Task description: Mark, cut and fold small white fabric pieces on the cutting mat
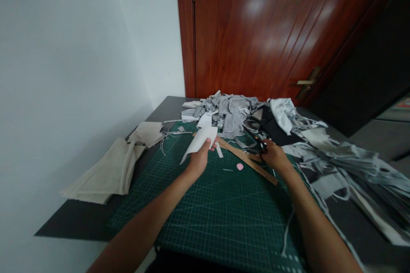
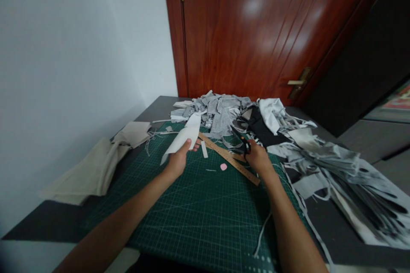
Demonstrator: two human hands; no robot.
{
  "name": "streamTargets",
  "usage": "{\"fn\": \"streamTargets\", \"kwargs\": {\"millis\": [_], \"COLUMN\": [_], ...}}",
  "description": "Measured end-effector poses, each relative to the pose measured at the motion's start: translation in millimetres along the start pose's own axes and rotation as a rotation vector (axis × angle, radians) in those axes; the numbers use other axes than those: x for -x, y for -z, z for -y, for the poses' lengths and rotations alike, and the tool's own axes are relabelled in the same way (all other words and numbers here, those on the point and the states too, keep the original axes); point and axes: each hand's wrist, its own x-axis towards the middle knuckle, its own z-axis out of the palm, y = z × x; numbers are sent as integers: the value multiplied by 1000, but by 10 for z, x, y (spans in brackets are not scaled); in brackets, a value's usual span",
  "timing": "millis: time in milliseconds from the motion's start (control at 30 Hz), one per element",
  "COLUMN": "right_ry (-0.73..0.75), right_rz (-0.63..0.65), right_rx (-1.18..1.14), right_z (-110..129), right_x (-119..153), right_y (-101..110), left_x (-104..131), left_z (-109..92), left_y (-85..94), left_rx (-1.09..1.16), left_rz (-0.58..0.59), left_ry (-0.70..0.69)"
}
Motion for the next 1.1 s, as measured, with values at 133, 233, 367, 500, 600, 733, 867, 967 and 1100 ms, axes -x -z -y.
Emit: {"fn": "streamTargets", "kwargs": {"millis": [133,233,367,500,600,733,867,967,1100], "right_ry": [48,102,178,180,252,251,245,158,65], "right_rz": [47,105,149,71,-57,59,224,118,3], "right_rx": [39,57,116,242,-87,-805,-1128,-1143,-1116], "right_z": [-28,-23,30,169,406,881,1209,1210,1053], "right_x": [-7,22,82,123,179,383,582,601,511], "right_y": [-36,-50,-24,7,-24,-121,-192,-222,-237], "left_x": [-6,25,76,115,143,189,254,290,231], "left_z": [54,51,15,-6,20,96,109,75,75], "left_y": [2,-11,-37,-48,-55,-86,-95,-58,3], "left_rx": [-3,-11,14,42,35,2,-123,-166,-39], "left_rz": [21,61,150,203,273,376,416,436,231], "left_ry": [55,77,105,104,107,147,170,158,44]}}
